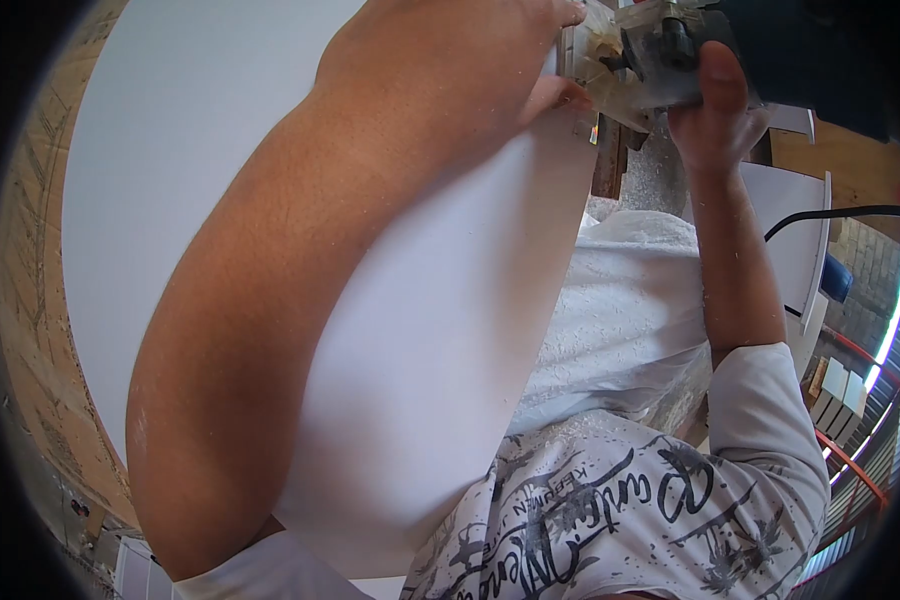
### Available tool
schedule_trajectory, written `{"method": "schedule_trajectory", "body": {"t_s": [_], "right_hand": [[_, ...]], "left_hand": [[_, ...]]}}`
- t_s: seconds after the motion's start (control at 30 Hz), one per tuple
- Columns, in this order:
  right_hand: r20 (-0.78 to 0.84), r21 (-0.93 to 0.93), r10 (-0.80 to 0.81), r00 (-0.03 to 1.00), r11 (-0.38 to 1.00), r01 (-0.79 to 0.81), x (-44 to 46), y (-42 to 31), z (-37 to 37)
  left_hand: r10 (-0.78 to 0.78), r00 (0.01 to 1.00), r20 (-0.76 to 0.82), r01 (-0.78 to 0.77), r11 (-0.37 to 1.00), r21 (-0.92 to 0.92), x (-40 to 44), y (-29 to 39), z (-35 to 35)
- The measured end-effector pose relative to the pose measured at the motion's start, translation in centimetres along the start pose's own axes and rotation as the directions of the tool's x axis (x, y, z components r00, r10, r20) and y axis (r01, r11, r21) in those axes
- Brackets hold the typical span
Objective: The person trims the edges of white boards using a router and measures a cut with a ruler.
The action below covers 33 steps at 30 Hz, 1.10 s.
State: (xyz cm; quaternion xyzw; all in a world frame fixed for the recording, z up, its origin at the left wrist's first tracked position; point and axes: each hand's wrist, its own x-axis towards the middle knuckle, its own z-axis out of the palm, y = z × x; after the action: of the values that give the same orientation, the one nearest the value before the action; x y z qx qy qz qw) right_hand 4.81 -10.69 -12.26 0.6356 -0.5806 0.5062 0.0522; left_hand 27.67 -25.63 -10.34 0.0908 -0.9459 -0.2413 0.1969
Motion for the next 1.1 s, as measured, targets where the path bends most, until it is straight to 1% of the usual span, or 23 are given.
{"method": "schedule_trajectory", "body": {"t_s": [0.03, 0.13, 0.23, 0.33, 0.43, 0.47, 0.53, 0.63, 0.67, 0.73, 0.83, 0.93, 1.03, 1.1], "right_hand": [[-0.009, 0.3, 0.238, 0.971, 0.927, -0.224, 0.5, -1.8, 1.7], [-0.114, 0.252, 0.243, 0.963, 0.945, -0.209, 0.1, -1.5, 2.4], [-0.076, 0.187, 0.192, 0.979, 0.967, -0.175, 0.3, -0.8, 1.4], [-0.185, 0.159, 0.138, 0.973, 0.981, -0.109, 0.3, -1.0, 2.6], [-0.116, 0.195, 0.203, 0.972, 0.964, -0.178, 0.2, -0.6, 1.6], [-0.107, 0.225, 0.206, 0.973, 0.958, -0.178, 0.2, -0.7, 1.7], [-0.089, 0.284, 0.213, 0.973, 0.942, -0.18, 0.2, -1.0, 1.9], [-0.103, 0.288, 0.284, 0.953, 0.926, -0.245, 0.3, -0.7, 1.8], [-0.096, 0.281, 0.268, 0.959, 0.931, -0.232, 0.3, -1.0, 1.8], [-0.08, 0.267, 0.235, 0.969, 0.941, -0.206, 0.4, -1.7, 1.8], [-0.117, 0.246, 0.205, 0.972, 0.954, -0.171, 0.5, -0.7, 2.1], [-0.187, 0.203, 0.199, 0.962, 0.966, -0.161, 0.6, -1.4, 3.0], [-0.188, 0.237, 0.2, 0.962, 0.959, -0.154, 0.5, -1.5, 3.1], [-0.149, 0.244, 0.208, 0.967, 0.955, -0.168, 0.5, -1.1, 2.3]], "left_hand": [[-0.001, 1.0, 0.002, 0.001, 1.0, -0.01, 0.0, -0.1, 0.1], [-0.007, 1.0, 0.016, 0.006, 1.0, 0.014, 0.1, -0.3, 0.1], [-0.002, 1.0, -0.001, 0.003, 0.998, 0.065, 0.0, 0.1, -0.2], [0.009, 0.998, -0.057, -0.002, 0.992, 0.125, 0.1, -0.2, 0.7], [0.041, 0.988, -0.149, -0.01, 0.979, 0.206, 0.3, -1.5, 2.7], [0.063, 0.982, -0.18, -0.023, 0.977, 0.214, 0.2, -1.6, 2.8], [0.075, 0.979, -0.187, -0.032, 0.974, 0.222, 0.2, -1.7, 2.8], [0.041, 0.992, -0.12, -0.018, 0.983, 0.183, 0.3, -1.3, 2.0], [0.027, 0.995, -0.1, -0.013, 0.989, 0.144, 0.1, -0.9, 1.3], [0.025, 0.995, -0.097, -0.014, 0.993, 0.114, 0.2, -0.8, 1.2], [0.05, 0.99, -0.13, -0.034, 0.992, 0.121, 0.5, -1.9, 2.3], [0.06, 0.989, -0.138, -0.045, 0.993, 0.107, 0.5, -1.9, 2.2], [0.055, 0.988, -0.143, -0.041, 0.994, 0.102, 0.3, -1.6, 2.1], [0.051, 0.988, -0.144, -0.038, 0.995, 0.095, 0.4, -1.5, 2.1]]}}
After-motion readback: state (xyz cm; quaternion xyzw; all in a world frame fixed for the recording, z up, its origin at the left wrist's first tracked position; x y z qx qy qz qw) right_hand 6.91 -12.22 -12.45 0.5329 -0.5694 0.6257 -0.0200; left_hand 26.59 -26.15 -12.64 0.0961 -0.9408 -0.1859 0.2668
